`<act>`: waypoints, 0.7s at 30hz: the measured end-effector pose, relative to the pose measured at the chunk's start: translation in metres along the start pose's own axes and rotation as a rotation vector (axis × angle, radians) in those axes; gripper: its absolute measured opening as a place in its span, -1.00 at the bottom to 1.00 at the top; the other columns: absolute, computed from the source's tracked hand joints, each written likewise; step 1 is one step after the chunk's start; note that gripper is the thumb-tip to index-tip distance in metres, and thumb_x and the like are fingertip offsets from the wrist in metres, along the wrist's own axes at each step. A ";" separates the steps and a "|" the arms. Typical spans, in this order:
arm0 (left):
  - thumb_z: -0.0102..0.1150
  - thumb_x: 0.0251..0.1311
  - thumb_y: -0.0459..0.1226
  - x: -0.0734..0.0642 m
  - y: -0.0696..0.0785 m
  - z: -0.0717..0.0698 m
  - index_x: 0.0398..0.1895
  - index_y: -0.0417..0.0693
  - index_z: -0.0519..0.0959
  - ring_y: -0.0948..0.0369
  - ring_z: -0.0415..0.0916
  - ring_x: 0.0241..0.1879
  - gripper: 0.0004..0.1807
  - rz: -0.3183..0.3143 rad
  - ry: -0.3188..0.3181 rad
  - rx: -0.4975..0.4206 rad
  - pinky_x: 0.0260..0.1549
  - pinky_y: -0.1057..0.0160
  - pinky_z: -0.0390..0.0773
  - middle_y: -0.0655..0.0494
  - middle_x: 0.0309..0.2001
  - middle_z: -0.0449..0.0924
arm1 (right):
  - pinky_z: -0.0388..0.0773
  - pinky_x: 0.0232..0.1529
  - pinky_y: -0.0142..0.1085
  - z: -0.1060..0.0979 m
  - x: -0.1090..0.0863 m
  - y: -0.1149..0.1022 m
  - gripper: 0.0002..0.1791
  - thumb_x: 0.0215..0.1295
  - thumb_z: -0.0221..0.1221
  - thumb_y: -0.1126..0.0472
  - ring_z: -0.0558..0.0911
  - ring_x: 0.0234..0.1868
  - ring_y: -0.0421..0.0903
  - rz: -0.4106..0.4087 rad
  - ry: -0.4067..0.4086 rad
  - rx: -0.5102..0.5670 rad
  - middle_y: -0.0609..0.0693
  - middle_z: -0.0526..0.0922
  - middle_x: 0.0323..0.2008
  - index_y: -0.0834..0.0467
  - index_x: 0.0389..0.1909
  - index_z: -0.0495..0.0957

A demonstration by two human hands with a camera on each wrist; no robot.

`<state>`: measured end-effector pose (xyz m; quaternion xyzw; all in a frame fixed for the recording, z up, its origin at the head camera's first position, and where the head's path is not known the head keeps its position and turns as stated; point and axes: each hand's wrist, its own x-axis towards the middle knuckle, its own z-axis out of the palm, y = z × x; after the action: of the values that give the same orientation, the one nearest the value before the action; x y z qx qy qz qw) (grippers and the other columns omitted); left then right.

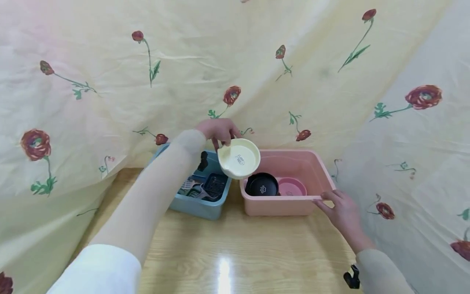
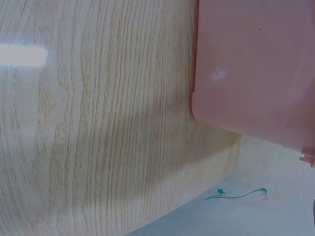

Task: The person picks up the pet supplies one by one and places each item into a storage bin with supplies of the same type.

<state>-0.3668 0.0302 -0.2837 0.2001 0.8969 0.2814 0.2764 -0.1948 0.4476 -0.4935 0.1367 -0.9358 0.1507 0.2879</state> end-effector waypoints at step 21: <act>0.07 0.40 -0.62 0.090 0.022 0.080 0.34 0.14 0.69 0.16 0.51 -0.43 -0.38 0.022 0.020 0.088 -0.63 0.30 0.52 0.10 0.29 0.63 | 0.63 -0.26 0.16 -0.003 -0.001 0.002 -0.64 -0.02 0.66 0.18 0.64 -0.32 0.14 -0.021 -0.003 -0.015 0.11 0.78 -0.36 0.24 -0.24 0.79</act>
<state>-0.3827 0.1249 -0.3602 0.2191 0.9089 0.2467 0.2551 -0.1933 0.4502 -0.4920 0.1447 -0.9359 0.1405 0.2890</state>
